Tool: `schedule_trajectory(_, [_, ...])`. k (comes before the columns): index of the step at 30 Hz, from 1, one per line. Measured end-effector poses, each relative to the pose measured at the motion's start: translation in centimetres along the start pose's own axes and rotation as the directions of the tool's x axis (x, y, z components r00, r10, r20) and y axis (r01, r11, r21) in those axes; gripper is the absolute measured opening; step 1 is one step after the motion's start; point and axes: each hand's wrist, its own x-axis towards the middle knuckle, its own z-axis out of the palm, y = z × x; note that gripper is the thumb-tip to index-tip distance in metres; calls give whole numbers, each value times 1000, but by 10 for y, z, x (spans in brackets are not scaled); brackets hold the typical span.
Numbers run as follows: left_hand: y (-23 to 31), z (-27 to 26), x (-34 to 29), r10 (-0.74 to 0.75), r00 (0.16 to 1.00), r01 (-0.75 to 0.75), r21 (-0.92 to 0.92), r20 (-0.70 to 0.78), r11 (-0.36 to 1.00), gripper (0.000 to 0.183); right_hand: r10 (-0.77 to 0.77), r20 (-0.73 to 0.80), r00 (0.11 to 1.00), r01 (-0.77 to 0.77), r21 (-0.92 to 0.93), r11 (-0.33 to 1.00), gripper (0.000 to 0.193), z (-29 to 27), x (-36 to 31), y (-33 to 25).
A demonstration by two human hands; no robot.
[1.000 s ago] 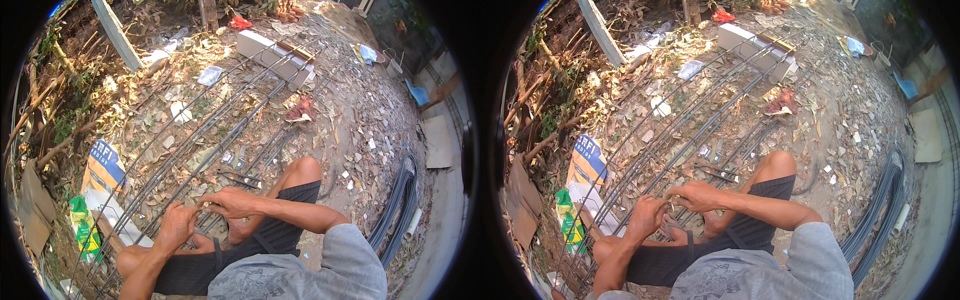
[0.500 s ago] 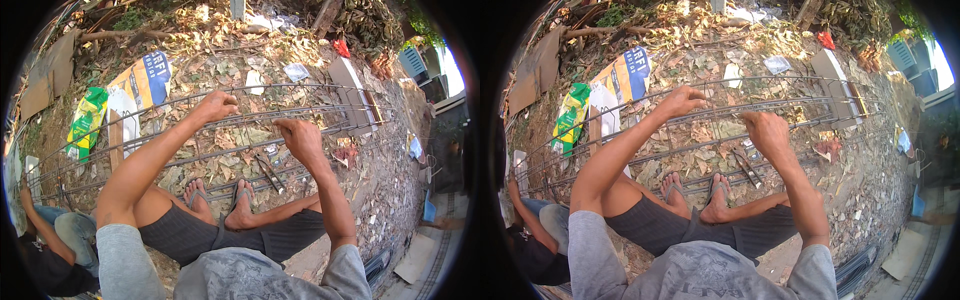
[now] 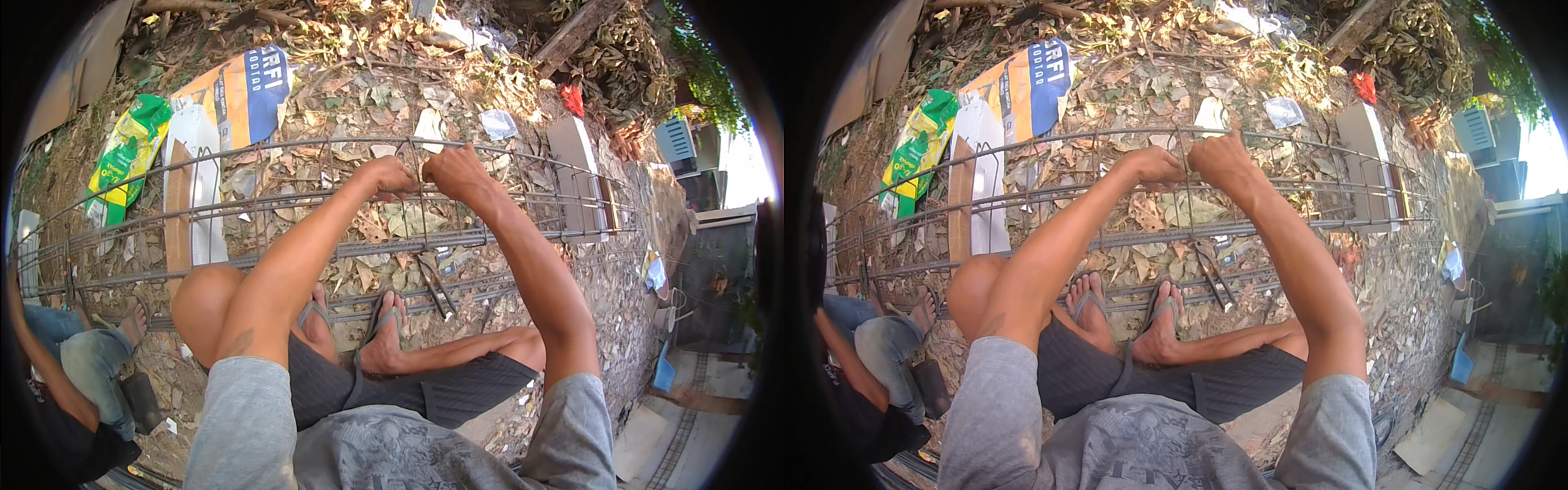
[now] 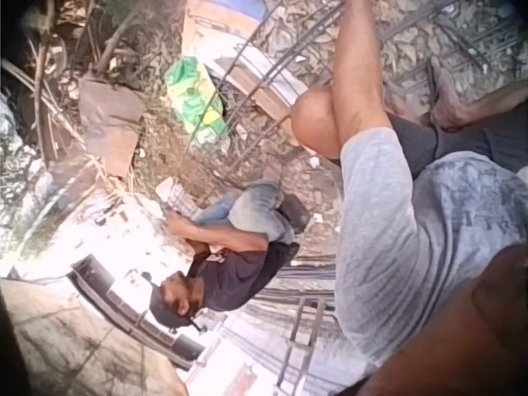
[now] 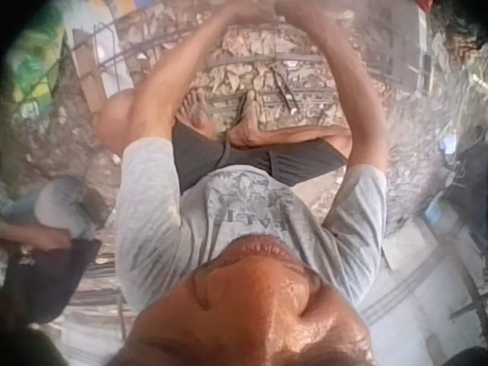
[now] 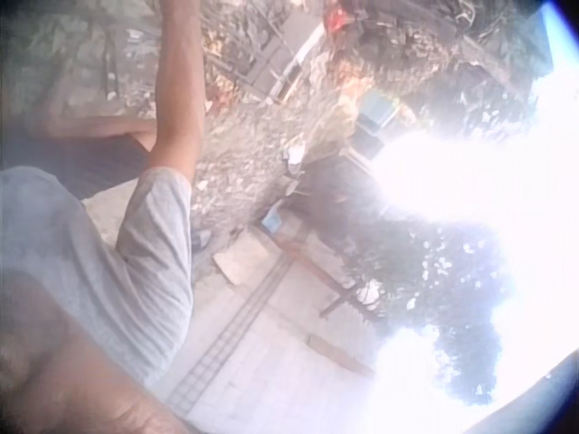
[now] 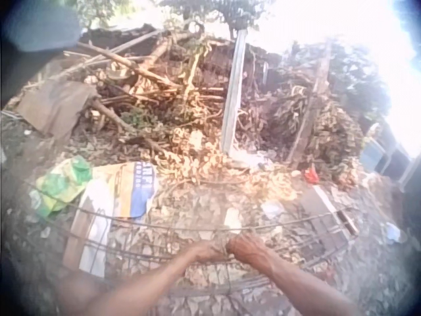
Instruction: The person constructs a rebar frame by wrapping thin wire around the intersections of metal rods and tightening them using pliers.
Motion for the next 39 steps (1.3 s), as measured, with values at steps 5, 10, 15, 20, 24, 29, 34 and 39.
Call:
schedule_trajectory(5, [0, 1, 4, -42, 999, 42, 1, 22, 999, 33, -46, 73, 996, 46, 11, 999, 22, -9, 8, -6])
schedule_trajectory(10, [-1, 4, 16, -146, 989, 146, 22, -12, 989, 28, -42, 31, 999, 40, 65, 997, 10, 0, 11, 2])
schedule_trajectory(15, [-7, 3, 19, -89, 996, 89, -40, 17, 995, 21, -34, -100, 994, 43, 87, 995, 14, 12, 8, -1])
schedule_trajectory(20, [-1, 5, 11, -87, 996, 88, -21, 34, 996, 26, 167, -206, 964, -105, 282, 953, 16, 25, -25, -15])
schedule_trajectory(24, [-2, 6, 14, -87, 995, 90, -70, 37, 993, 24, 269, -293, 918, -117, 446, 887, 22, 42, -39, -26])
schedule_trajectory(29, [-8, 5, 25, -135, 989, 140, -87, 60, 986, 21, 265, -319, 910, -51, 548, 835, 25, 63, -59, -39])
schedule_trajectory(34, [-8, 6, 26, -133, 986, 148, -154, 103, 977, 20, 143, -344, 928, -18, 342, 939, 31, 52, -62, -33])
schedule_trajectory(39, [-6, 5, 24, -132, 987, 144, -124, 94, 982, 21, 87, -444, 892, 8, 209, 978, 24, 52, -56, -31])
